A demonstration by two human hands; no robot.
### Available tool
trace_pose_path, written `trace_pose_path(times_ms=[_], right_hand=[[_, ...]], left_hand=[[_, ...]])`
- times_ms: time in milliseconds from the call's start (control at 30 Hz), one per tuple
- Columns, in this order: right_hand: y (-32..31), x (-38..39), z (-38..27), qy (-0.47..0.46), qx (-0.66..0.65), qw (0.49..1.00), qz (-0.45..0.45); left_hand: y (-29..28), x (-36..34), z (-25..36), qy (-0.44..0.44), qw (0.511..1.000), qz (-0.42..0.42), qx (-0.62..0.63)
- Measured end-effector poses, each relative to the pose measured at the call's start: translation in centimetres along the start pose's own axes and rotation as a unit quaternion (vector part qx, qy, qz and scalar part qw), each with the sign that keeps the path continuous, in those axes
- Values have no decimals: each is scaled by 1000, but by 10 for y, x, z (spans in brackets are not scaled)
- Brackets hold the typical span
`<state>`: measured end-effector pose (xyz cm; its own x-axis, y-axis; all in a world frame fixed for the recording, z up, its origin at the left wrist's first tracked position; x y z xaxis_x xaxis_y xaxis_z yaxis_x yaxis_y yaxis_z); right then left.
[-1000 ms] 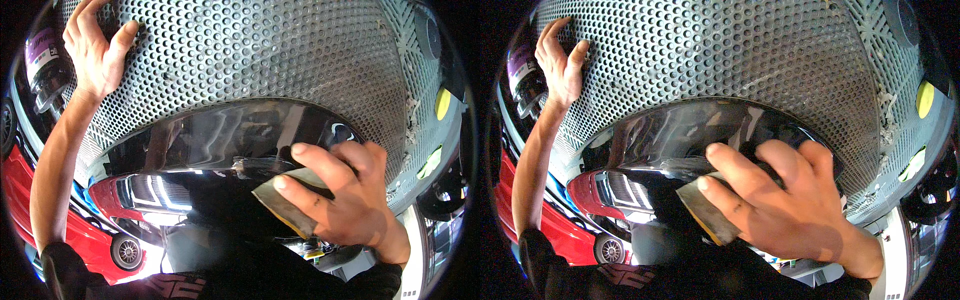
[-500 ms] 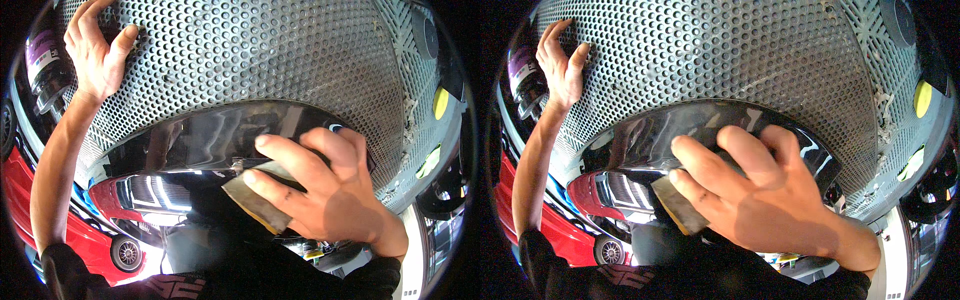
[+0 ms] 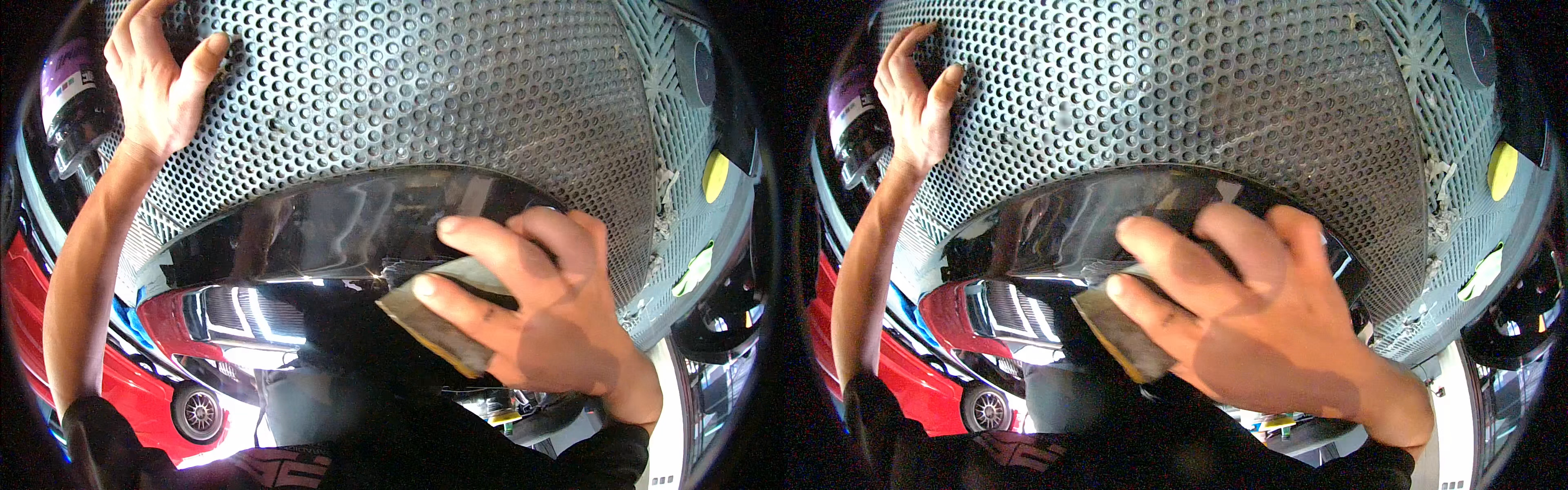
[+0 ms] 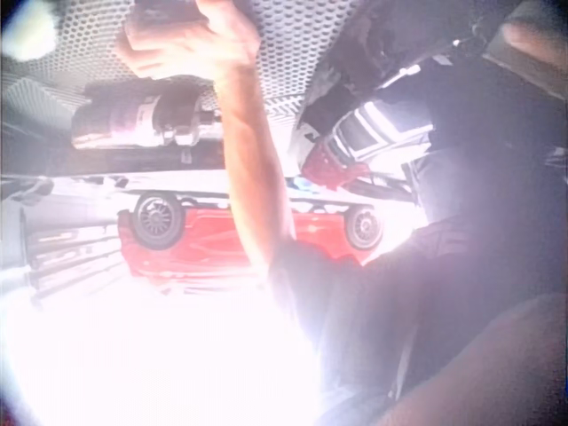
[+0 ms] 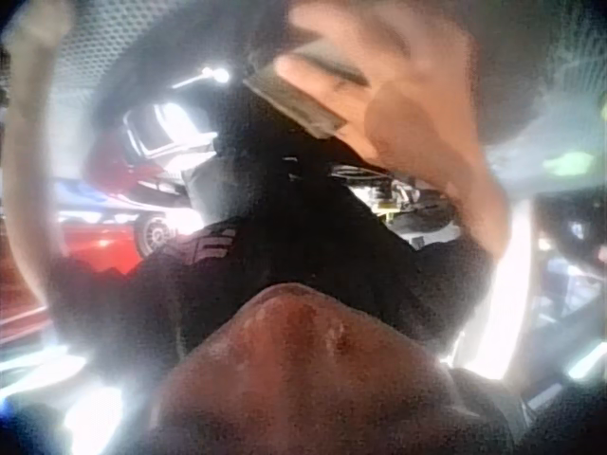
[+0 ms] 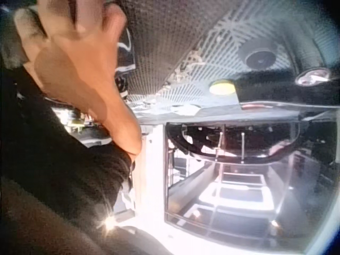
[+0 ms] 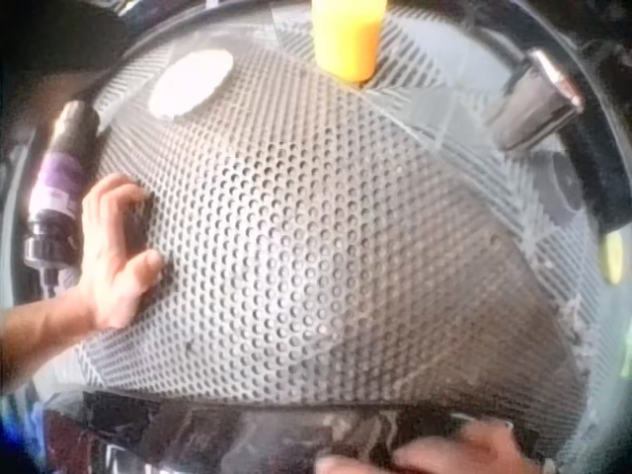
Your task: The person applies a liquid from a purple bottle onto a sanding block and then sands a glossy black car part. They repeatedly rub the surface with the sanding block, occasionally pause to inspect the area, and later use a blue cloth to wipe the part.
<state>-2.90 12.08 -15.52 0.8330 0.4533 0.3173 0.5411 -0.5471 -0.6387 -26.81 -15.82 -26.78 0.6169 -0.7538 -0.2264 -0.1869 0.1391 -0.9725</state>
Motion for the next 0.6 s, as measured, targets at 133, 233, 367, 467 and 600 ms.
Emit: trace_pose_path(times_ms=[133, 233, 367, 467, 600], right_hand=[[-7, 12, 2, 26, -16, 999, -13], [-3, -2, -1, 2, -4, 1000, 1], [-3, -5, 1, 2, 1, 1000, -2], [-5, 9, 7, 6, -4, 1000, 7], [0, -4, 4, -3, -10, 1000, 13]], left_hand=[[-4, 0, -2, 3, 1000, 0, 0], [-1, -5, 2, 6, 1000, 1, 1], [0, 1, -2, 2, 1000, -1, 6], [-3, -3, -3, 7, 1000, 0, 4], [-1, -3, 0, 4, 1000, 1, 0]])
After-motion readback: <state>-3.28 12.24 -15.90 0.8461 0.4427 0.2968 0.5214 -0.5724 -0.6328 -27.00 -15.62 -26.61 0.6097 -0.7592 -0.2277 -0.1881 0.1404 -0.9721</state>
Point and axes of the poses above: each hand's wrist, its own x-axis away from the middle knuckle, its own y-axis out of the palm, z = x × y, the point moved 3 cm from there along -x, towards the middle knuckle, and after that the axes turned 5 degrees about -x, right-handed, at the moved point
